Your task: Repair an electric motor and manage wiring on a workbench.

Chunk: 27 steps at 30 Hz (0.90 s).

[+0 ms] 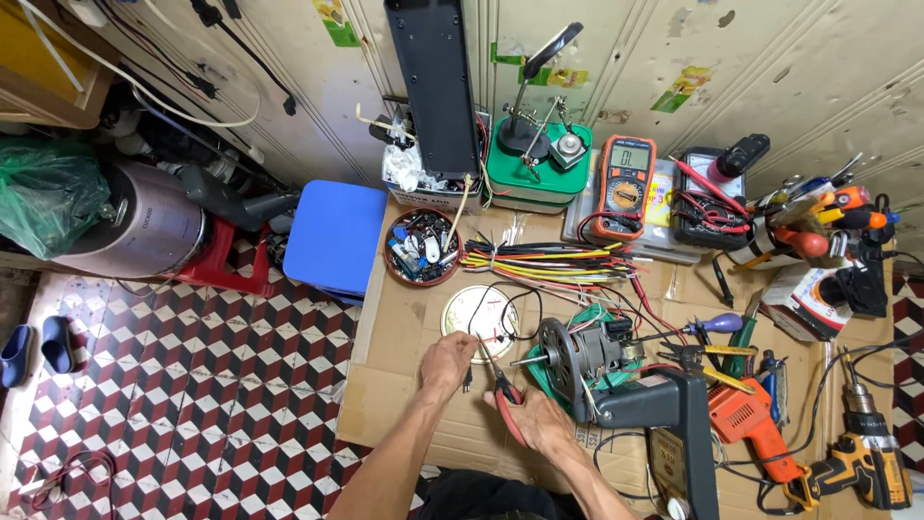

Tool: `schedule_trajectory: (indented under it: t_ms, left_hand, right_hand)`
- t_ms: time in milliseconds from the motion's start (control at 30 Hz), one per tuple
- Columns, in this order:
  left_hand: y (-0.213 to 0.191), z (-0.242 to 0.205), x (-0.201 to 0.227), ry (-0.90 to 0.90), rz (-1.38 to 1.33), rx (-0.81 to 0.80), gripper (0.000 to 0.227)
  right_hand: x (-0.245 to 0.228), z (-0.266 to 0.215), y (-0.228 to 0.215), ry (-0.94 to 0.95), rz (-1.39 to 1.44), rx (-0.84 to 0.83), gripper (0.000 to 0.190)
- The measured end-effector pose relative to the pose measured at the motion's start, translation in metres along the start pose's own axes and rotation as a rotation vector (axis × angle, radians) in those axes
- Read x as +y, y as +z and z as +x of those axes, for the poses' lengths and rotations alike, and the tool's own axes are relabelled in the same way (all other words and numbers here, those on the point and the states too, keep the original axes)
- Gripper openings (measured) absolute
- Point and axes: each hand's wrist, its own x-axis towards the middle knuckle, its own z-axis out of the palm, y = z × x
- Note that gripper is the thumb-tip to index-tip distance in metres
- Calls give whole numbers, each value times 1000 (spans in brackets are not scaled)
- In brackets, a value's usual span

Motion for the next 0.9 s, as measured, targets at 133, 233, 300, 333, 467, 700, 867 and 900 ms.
schedule_trajectory:
  t_ms: [133, 233, 300, 333, 467, 700, 867, 900]
  left_hand:
    - [8, 24, -21, -22, 180, 4, 22]
    - [8, 29, -25, 8, 198, 34, 24]
    - [8, 29, -23, -11, 166, 26, 24]
    - [8, 29, -22, -28, 131, 18, 24]
    - [8, 29, -21, -77, 19, 15, 19]
    - [-9, -4, -13, 62, -251, -98, 14]
    - [-9, 1, -33, 169, -429, -152, 13]
    - [-11, 0, -34, 176, -466, -162, 11]
  right_hand:
    - [0, 27, 7, 32, 35, -20, 95]
    - [-1, 35, 11, 34, 82, -37, 93]
    - [3, 37, 14, 26, 73, -53, 95]
    - [4, 38, 15, 17, 63, -65, 97]
    - [8, 19, 9, 6, 141, -38, 95]
    - [-2, -26, -3, -84, 79, -4, 90]
    - [-19, -48, -12, -79, 10, 27, 80]
    - [-21, -50, -12, -76, -15, 50, 81]
